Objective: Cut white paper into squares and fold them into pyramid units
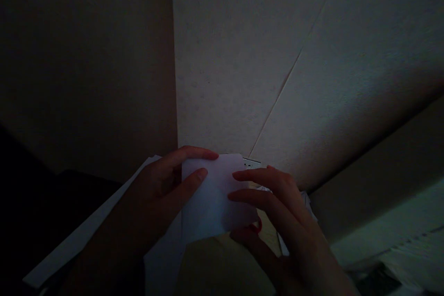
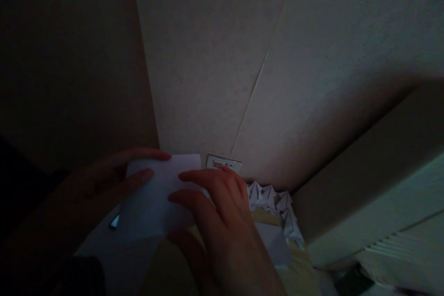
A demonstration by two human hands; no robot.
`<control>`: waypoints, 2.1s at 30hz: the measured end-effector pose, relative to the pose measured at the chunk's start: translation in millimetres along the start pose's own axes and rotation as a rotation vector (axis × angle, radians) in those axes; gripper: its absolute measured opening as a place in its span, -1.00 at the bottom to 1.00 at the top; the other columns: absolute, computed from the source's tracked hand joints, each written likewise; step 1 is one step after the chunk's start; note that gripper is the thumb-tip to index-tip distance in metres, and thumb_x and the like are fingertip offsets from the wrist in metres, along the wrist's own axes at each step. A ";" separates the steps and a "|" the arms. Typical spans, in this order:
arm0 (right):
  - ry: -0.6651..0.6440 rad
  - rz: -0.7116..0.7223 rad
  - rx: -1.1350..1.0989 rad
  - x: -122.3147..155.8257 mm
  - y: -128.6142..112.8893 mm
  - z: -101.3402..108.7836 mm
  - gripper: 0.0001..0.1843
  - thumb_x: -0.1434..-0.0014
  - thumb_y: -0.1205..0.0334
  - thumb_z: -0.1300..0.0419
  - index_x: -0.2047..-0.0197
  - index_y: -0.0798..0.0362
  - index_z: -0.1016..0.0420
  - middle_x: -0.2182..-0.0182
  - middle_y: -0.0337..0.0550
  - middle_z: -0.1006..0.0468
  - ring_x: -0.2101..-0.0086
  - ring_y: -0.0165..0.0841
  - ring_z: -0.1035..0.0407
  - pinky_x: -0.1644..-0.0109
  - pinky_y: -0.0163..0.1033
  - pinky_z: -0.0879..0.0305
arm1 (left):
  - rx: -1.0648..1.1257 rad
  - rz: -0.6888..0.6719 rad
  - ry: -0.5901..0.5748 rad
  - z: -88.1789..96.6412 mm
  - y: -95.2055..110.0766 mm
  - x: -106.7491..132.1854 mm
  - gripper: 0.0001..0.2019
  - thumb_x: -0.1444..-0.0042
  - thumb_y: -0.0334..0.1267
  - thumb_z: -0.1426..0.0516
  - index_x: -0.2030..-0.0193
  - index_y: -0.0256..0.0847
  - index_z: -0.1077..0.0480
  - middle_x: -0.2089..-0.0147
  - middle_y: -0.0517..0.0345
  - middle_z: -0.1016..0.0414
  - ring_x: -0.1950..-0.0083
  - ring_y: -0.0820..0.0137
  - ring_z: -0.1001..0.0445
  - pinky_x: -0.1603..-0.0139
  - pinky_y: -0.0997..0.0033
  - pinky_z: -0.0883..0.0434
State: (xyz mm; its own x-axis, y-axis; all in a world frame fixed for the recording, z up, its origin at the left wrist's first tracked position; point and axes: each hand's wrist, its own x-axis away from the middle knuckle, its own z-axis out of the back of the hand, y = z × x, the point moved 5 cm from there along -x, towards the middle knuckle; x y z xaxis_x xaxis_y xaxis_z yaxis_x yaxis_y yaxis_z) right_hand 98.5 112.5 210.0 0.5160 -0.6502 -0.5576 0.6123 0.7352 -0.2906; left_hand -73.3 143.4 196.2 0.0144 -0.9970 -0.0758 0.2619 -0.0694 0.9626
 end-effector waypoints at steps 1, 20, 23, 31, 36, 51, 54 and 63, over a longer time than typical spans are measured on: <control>-0.002 0.006 0.002 0.0 -0.3 -0.1 -0.68 -0.16 0.33 -0.25 0.02 -0.06 -0.35 -0.07 -0.16 -0.43 -0.07 -0.22 -0.27 -0.13 -0.12 -0.23 | 0.005 0.006 0.004 0.0 -0.1 0.1 -0.75 -0.06 -0.08 -0.13 0.16 -0.07 -0.49 0.51 0.25 -0.49 0.61 0.46 -0.33 0.68 0.59 -0.24; 0.135 0.000 -0.097 -3.5 -4.0 8.0 -0.92 -0.23 0.33 -0.18 0.25 -0.03 -0.48 0.19 -0.21 -0.56 0.15 -0.33 -0.46 0.09 -0.25 -0.41 | -0.072 -0.038 -0.082 -5.5 2.8 3.0 -0.78 -0.10 -0.13 -0.10 0.14 -0.03 -0.48 0.41 0.27 -0.54 0.51 0.42 -0.41 0.58 0.54 -0.26; 0.197 -0.100 -0.136 -0.1 5.9 7.7 -0.91 -0.21 0.30 -0.20 0.34 -0.06 -0.46 0.20 -0.20 -0.48 0.24 -0.35 -0.46 0.24 -0.28 -0.45 | -0.105 -0.101 -0.163 -11.7 3.7 4.6 -0.79 -0.11 -0.19 -0.09 0.15 -0.01 -0.49 0.27 0.25 -0.59 0.36 0.36 -0.51 0.44 0.51 -0.36; 0.305 -0.301 -0.296 -3.8 17.6 0.6 -0.89 -0.18 0.32 -0.19 0.39 -0.03 -0.44 0.21 -0.20 -0.50 0.23 -0.36 -0.45 0.36 -0.37 -0.42 | 0.077 -0.136 -0.274 -21.3 8.4 9.2 -0.74 -0.15 -0.24 -0.01 0.08 0.00 -0.45 0.12 0.22 -0.61 0.18 0.33 -0.57 0.31 0.50 -0.45; 0.293 -0.278 -0.265 -6.1 16.9 1.4 -0.89 -0.18 0.37 -0.17 0.36 -0.03 -0.42 0.46 -0.30 -0.49 0.43 -0.41 -0.42 0.46 -0.41 -0.35 | 0.026 -0.119 -0.159 -19.5 12.3 11.5 -0.70 -0.21 -0.13 0.04 0.24 -0.01 -0.52 0.31 0.27 -0.60 0.32 0.37 -0.53 0.28 0.48 -0.42; 0.333 -0.319 -0.224 -5.0 17.1 0.4 -0.91 -0.16 0.31 -0.22 0.38 -0.06 -0.44 0.52 -0.34 -0.52 0.50 -0.43 -0.43 0.56 -0.46 -0.33 | -0.061 -0.178 -0.256 -16.0 8.3 6.1 -0.81 -0.19 -0.15 -0.09 0.16 0.07 -0.54 0.19 0.33 -0.63 0.22 0.40 -0.54 0.25 0.58 -0.42; 0.341 -0.341 -0.224 -4.2 17.1 1.4 -0.91 -0.15 0.31 -0.23 0.37 -0.07 -0.45 0.51 -0.35 -0.54 0.51 -0.43 -0.44 0.58 -0.46 -0.33 | -0.058 -0.181 -0.254 -16.8 9.4 7.1 -0.84 -0.17 -0.19 -0.12 0.20 0.08 -0.54 0.21 0.34 -0.62 0.21 0.40 -0.54 0.19 0.58 -0.42; 0.353 -0.335 -0.247 -3.4 15.7 3.3 -0.89 -0.12 0.34 -0.24 0.38 -0.07 -0.46 0.51 -0.38 -0.55 0.50 -0.46 -0.46 0.55 -0.50 -0.34 | -0.040 -0.174 -0.249 -17.1 8.4 6.4 -0.81 -0.17 -0.18 -0.08 0.22 0.05 -0.54 0.22 0.36 -0.64 0.21 0.38 -0.55 0.20 0.57 -0.43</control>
State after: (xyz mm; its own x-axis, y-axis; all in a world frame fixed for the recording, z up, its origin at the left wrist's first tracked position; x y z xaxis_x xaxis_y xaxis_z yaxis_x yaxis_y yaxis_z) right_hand 108.4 125.5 209.9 0.0588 -0.7839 -0.6181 0.5281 0.5498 -0.6471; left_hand -54.5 137.0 199.3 -0.2693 -0.9484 -0.1675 0.2776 -0.2430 0.9295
